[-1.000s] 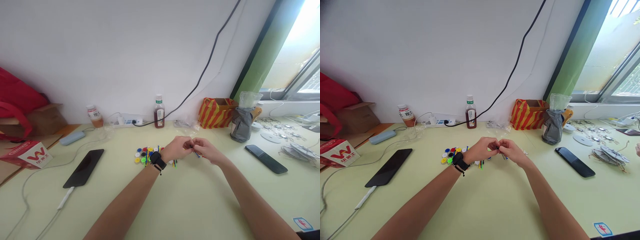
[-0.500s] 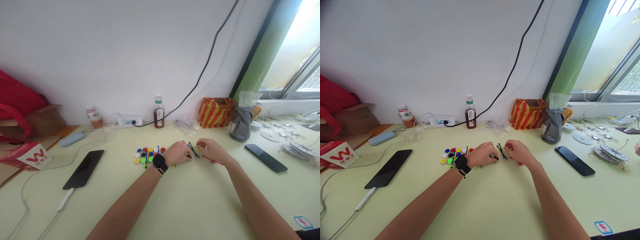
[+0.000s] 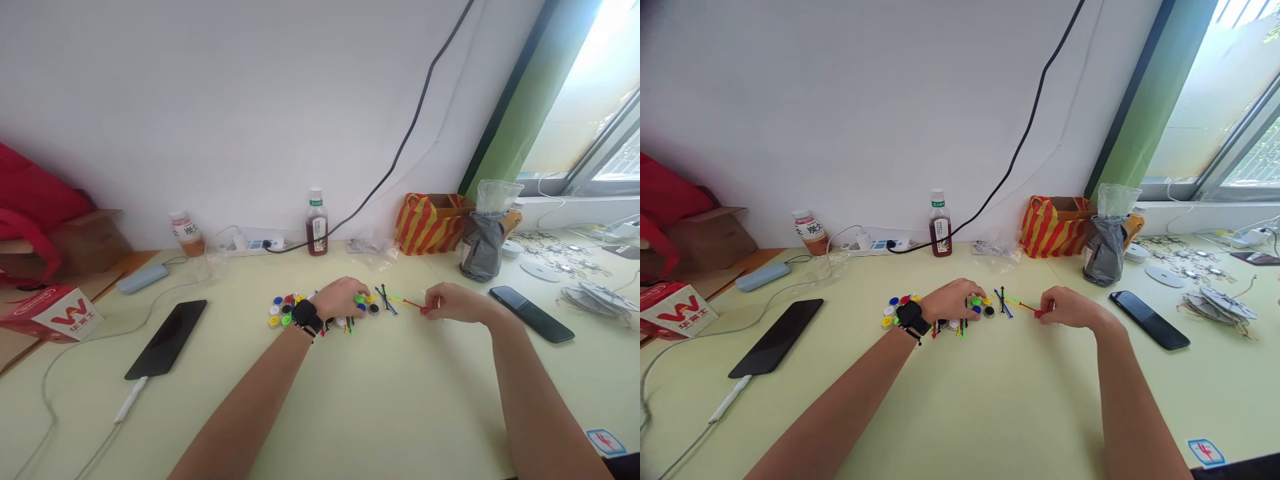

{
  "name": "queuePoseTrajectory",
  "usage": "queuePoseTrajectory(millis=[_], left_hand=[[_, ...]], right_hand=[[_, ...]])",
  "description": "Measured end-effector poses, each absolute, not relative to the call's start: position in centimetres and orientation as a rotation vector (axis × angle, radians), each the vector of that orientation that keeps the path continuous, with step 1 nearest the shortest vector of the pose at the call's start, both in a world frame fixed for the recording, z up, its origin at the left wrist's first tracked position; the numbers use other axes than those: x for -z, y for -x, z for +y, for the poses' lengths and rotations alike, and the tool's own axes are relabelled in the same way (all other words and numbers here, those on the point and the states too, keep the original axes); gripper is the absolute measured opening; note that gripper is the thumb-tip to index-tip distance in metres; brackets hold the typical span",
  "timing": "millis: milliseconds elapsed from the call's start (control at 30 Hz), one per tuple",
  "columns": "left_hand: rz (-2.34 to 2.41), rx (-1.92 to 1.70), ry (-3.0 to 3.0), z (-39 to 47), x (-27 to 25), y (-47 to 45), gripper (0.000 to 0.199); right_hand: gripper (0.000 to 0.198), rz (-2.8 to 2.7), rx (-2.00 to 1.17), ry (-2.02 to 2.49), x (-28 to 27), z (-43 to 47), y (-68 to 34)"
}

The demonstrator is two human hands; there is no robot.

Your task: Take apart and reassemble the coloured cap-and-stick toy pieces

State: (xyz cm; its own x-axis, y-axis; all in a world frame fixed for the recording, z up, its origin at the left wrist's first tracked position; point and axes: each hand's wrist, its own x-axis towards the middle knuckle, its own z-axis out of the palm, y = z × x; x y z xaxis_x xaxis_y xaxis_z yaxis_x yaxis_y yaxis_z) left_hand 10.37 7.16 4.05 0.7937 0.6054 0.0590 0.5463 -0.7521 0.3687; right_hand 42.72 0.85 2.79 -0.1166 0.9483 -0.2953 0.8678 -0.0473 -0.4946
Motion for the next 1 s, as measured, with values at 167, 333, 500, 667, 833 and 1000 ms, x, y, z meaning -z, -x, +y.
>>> queuePoseTrajectory(millis=[167,333,500,667,833,1000], left_hand=[[0.894,-0.274,-2.593,7.1,-4.0,-10.5,0.045],[0.891,-0.375,-2.530,6.9,-4.0,-10.8,0.053],[0.668,-0.654,-2.281,6.8,-4.7,-11.0,0.046],[0.556,-0.717,-2.074,6.7,-4.8,-11.5,0.034],[0.589,-0.873,-1.998,6.8,-4.4,-11.6,0.021],[0.549,-0.867,-2.012,6.4,-4.8,-11.2,0.017]], right_hand=[[0.032,-1.841,-0.965,1.730,-3.4,1.2,-40.2],[0.041,-1.706,-0.991,1.476,-3.4,1.2,-35.1],[0.044,-1.619,-0.921,1.308,-2.3,1.5,-31.7],[0.038,-1.543,-0.868,1.288,-1.9,1.3,-31.0],[0.028,-1.522,-1.018,1.168,-2.8,0.7,-30.7],[0.012,-1.494,-1.073,1.106,-3.1,0.6,-30.2]])
